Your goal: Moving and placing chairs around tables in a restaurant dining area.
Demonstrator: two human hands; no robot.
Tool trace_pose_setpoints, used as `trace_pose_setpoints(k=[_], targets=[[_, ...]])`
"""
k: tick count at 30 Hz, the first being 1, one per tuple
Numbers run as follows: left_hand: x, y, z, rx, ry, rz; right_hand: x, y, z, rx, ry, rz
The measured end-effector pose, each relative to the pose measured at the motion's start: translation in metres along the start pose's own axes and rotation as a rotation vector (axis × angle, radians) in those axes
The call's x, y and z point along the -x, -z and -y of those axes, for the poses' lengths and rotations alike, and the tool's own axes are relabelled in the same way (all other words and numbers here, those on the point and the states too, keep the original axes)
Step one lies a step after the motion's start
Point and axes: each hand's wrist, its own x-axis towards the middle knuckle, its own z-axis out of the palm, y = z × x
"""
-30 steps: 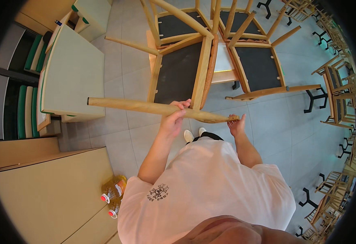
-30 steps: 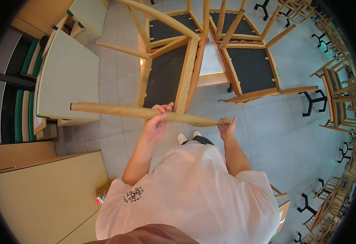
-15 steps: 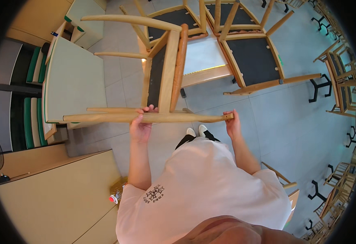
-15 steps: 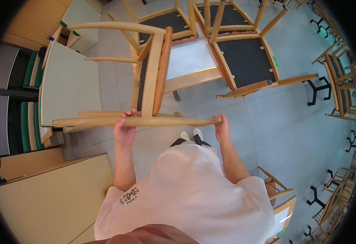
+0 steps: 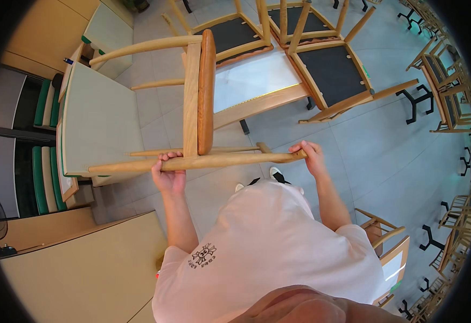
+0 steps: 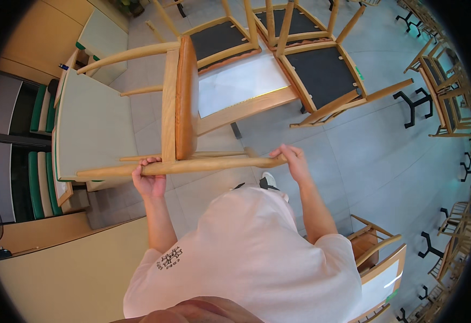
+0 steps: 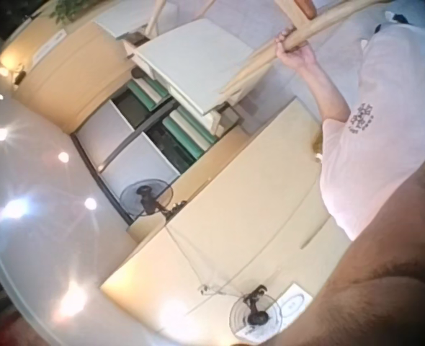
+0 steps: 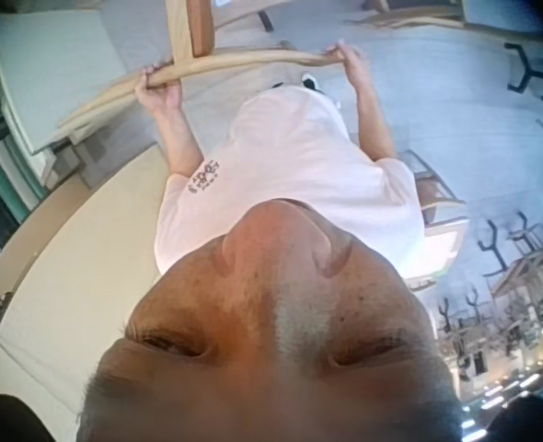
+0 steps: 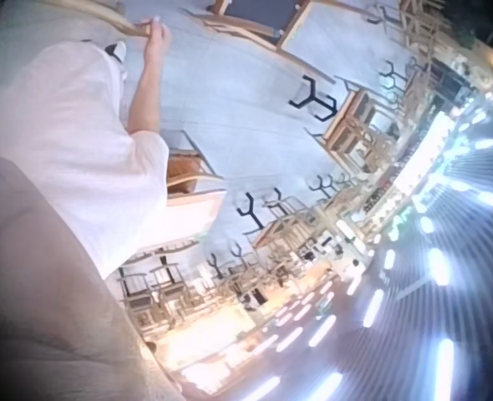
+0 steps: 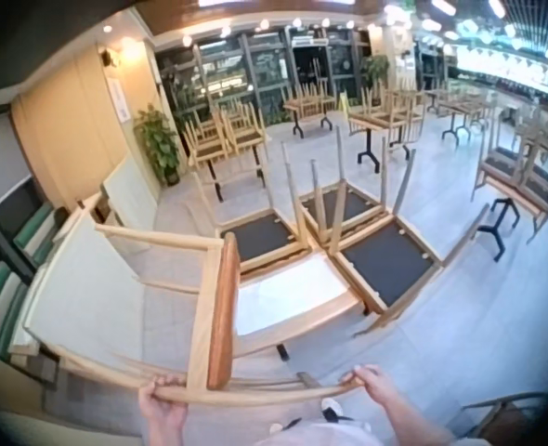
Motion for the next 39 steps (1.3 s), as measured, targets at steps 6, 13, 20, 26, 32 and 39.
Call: trace_pose_setpoints(k=[6, 13, 20, 26, 32, 39], targets=[[0.007, 0.03, -0.037, 0.131, -0.054, -0.115, 0.019, -0.054, 0.033, 0.192, 0.109, 0.137], [0.003, 0.104, -0.071, 0.369, -0.057, -0.269, 0.029, -0.132, 0.05, 0.335, 0.229, 0.247], [0.044, 0.21, -0.086, 0.405, -0.093, -0.446, 0.057, -0.209, 0.06, 0.49, 0.338, 0.384], [0.107, 0.249, -0.08, 0.404, -0.152, -0.739, 0.059, -0.229, 0.022, 0.614, 0.145, 0.443], [0.14, 0.322, -0.045, 0.477, -0.104, -0.936, 0.048, -0.245, -0.029, 0.569, -0.1, 0.492], [0.127, 0.375, 0.018, 0.503, 0.055, -1.019, 0.034, -0.227, -0.055, 0.746, -0.116, 0.46]])
